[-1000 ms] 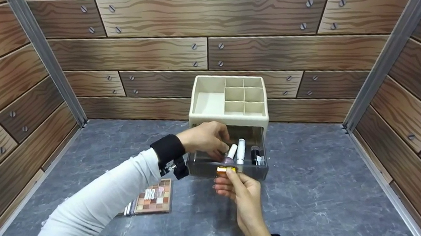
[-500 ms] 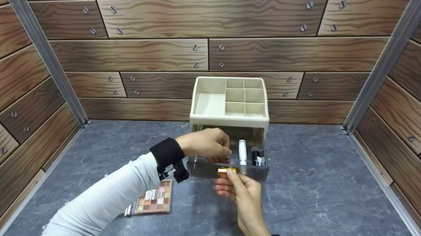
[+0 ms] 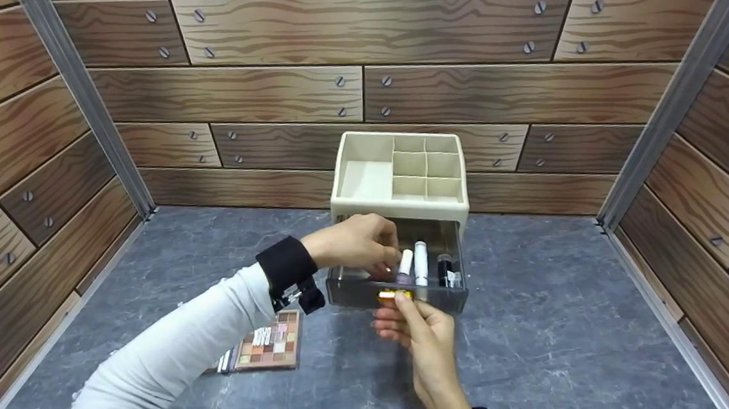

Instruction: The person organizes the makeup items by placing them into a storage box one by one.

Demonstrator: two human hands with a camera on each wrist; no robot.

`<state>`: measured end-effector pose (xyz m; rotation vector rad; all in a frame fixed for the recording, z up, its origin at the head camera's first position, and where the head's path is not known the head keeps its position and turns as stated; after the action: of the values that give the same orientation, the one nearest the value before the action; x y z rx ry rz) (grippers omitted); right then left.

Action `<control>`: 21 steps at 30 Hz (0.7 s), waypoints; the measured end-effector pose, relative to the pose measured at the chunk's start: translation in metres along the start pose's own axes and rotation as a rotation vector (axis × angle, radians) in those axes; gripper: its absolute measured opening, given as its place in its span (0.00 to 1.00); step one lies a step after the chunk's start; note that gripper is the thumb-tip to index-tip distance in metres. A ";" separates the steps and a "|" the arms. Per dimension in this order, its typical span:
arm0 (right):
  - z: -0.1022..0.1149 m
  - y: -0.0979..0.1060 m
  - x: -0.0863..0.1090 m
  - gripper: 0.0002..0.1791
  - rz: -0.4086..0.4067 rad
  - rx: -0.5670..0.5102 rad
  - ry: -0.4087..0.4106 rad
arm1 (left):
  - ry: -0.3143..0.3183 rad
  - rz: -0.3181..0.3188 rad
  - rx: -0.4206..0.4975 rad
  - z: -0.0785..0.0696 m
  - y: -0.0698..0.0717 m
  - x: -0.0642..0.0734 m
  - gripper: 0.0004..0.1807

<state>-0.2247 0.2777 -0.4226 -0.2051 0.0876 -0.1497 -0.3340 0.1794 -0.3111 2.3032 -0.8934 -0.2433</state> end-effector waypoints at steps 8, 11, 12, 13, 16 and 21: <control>0.000 -0.001 -0.001 0.18 0.006 -0.009 -0.012 | -0.028 -0.033 0.164 -0.001 0.017 0.017 0.07; -0.001 0.000 -0.001 0.18 0.009 -0.014 -0.011 | -0.054 -0.053 0.222 0.003 0.027 0.027 0.06; 0.000 0.000 -0.001 0.18 0.008 -0.015 -0.009 | -0.063 -0.060 0.244 0.004 0.030 0.030 0.06; 0.000 0.001 -0.001 0.18 0.006 -0.018 -0.007 | -0.075 -0.065 0.265 0.006 0.034 0.033 0.06; 0.000 0.002 -0.001 0.18 0.003 -0.017 0.007 | -0.101 -0.082 0.315 0.012 0.043 0.041 0.09; -0.001 0.000 -0.001 0.18 0.020 -0.022 0.023 | -0.096 -0.123 0.334 0.025 0.056 0.057 0.14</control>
<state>-0.2257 0.2777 -0.4230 -0.2248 0.1145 -0.1309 -0.3308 0.0983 -0.2919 2.6798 -0.8964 -0.2773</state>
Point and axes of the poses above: each hand's wrist, its own x-axis away from the middle knuckle, its own y-axis out of the back of the hand, z = x × y, the point moved 6 cm from there along -x, towards the middle knuckle, and after that the axes turned 13 degrees about x, right-handed, at the moved point
